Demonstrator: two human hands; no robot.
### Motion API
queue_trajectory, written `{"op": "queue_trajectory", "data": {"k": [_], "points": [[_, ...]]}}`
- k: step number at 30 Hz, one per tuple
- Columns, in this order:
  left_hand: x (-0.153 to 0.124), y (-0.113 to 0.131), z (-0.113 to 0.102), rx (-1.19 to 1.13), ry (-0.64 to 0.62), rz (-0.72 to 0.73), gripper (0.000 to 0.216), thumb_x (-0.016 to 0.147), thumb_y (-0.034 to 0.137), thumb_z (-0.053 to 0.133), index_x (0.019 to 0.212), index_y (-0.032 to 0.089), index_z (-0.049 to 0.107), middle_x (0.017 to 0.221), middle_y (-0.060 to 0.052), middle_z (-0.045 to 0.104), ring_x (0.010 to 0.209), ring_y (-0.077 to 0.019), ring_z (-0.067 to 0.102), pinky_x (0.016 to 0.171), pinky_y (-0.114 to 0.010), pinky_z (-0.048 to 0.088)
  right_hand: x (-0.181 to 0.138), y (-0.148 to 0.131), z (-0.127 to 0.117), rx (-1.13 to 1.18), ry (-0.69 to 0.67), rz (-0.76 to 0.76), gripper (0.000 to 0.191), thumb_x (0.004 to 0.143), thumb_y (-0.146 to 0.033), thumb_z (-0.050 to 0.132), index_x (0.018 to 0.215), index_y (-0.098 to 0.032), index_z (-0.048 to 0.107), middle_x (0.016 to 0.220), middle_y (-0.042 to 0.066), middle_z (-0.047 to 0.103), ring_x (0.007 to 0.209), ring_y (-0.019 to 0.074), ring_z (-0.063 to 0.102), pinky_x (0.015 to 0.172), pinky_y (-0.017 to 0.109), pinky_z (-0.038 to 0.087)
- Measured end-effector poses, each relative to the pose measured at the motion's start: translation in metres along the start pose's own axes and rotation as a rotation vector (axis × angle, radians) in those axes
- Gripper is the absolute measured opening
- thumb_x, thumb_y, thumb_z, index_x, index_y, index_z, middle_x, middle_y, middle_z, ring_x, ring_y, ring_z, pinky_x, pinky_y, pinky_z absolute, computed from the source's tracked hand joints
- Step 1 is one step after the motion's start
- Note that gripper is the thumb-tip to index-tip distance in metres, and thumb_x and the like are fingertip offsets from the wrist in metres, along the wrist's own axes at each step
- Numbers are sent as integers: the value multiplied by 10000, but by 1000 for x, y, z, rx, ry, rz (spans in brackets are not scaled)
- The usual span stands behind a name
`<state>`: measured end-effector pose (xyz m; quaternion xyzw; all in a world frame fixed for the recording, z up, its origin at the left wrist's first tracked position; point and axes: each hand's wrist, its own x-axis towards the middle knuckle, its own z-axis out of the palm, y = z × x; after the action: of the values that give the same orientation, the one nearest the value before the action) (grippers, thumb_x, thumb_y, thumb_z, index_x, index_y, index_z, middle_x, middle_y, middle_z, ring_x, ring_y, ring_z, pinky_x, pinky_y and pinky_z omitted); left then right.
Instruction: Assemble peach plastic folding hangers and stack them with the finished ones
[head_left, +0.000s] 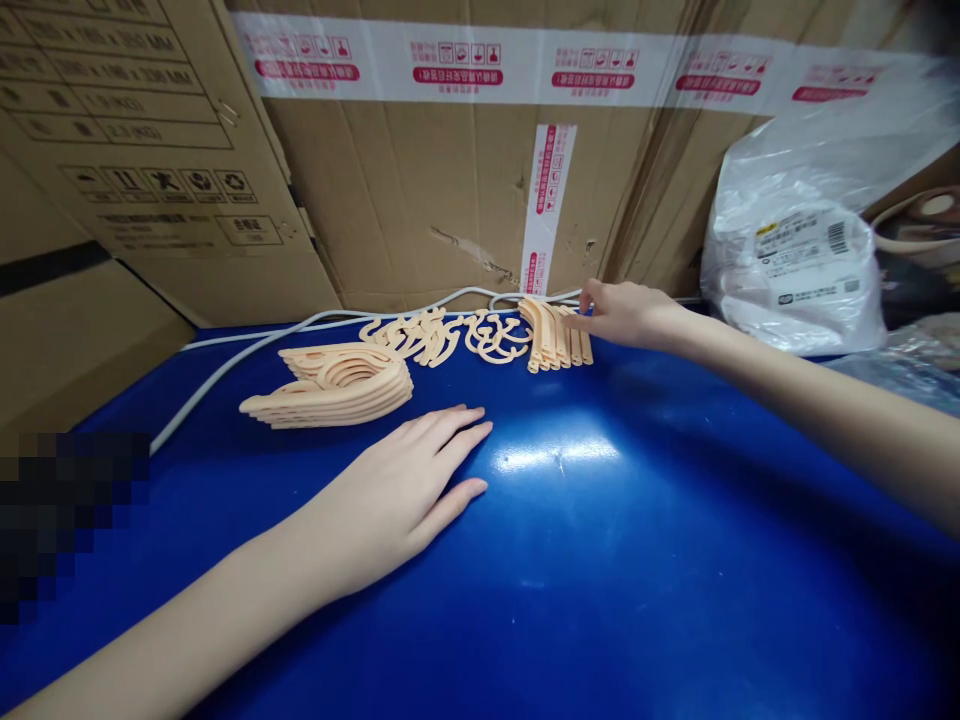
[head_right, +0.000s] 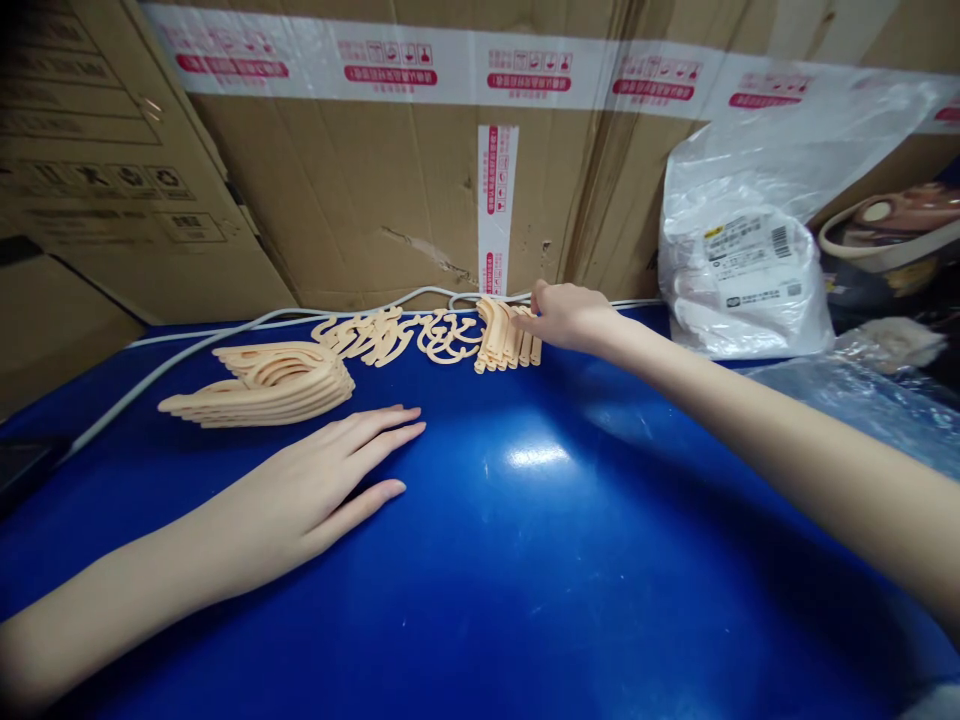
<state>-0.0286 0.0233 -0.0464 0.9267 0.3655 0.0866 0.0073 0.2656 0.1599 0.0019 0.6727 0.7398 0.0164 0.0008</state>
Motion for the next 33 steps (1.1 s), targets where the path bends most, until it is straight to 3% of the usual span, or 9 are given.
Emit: {"op": "queue_trajectory", "data": {"k": [8,16,21,24,27,29,33], "points": [[-2,-3,1,-14,-13,-6,540,1058,471,330,1464,155,492,1524,-124,508,1393,-295,488,1148,-485,434,14,5,17,1,-35,36,415,908,-520,483,1099,-173,607,1026,162,725,954,319,681,726,369,471],[-2,-3,1,-35,2,-1,518,1052,453,370,1448,149,507,1511,-132,520,1383,-296,497,1152,-472,427,6,9,12,20,-53,27,337,909,-445,488,1075,-160,556,1023,197,707,931,309,660,710,357,430],[-3,-3,0,-27,-8,-6,525,1054,446,365,1453,133,501,1520,-139,508,1389,-309,488,1144,-487,433,-15,22,1,72,-165,44,206,888,-336,526,988,-156,527,797,145,690,613,198,614,574,320,404],[-3,-2,0,-40,-12,-13,521,1052,448,373,1452,142,502,1522,-134,506,1397,-303,482,1151,-479,426,-39,36,-6,118,-263,37,88,864,-260,555,821,-192,519,725,95,657,574,162,585,508,282,382],[-3,-2,1,-62,-17,-19,516,1052,447,375,1457,151,495,1525,-128,505,1404,-294,475,1161,-471,417,-66,49,-7,160,-331,-34,150,865,-243,566,726,-224,514,653,26,609,545,128,536,495,263,358],[-3,0,-1,-78,-22,-33,519,1051,462,372,1461,165,489,1531,-120,499,1415,-288,463,1169,-466,409,-82,51,-5,169,-309,-192,133,853,-238,576,727,-239,537,630,-1,595,524,114,482,501,269,332],[-2,5,-6,-154,-36,-84,532,1034,556,358,1399,211,535,1531,-106,501,1423,-291,455,1158,-493,417,-107,23,4,266,-232,-473,156,852,-392,657,818,-261,579,705,-13,665,526,144,536,477,267,336]]}}
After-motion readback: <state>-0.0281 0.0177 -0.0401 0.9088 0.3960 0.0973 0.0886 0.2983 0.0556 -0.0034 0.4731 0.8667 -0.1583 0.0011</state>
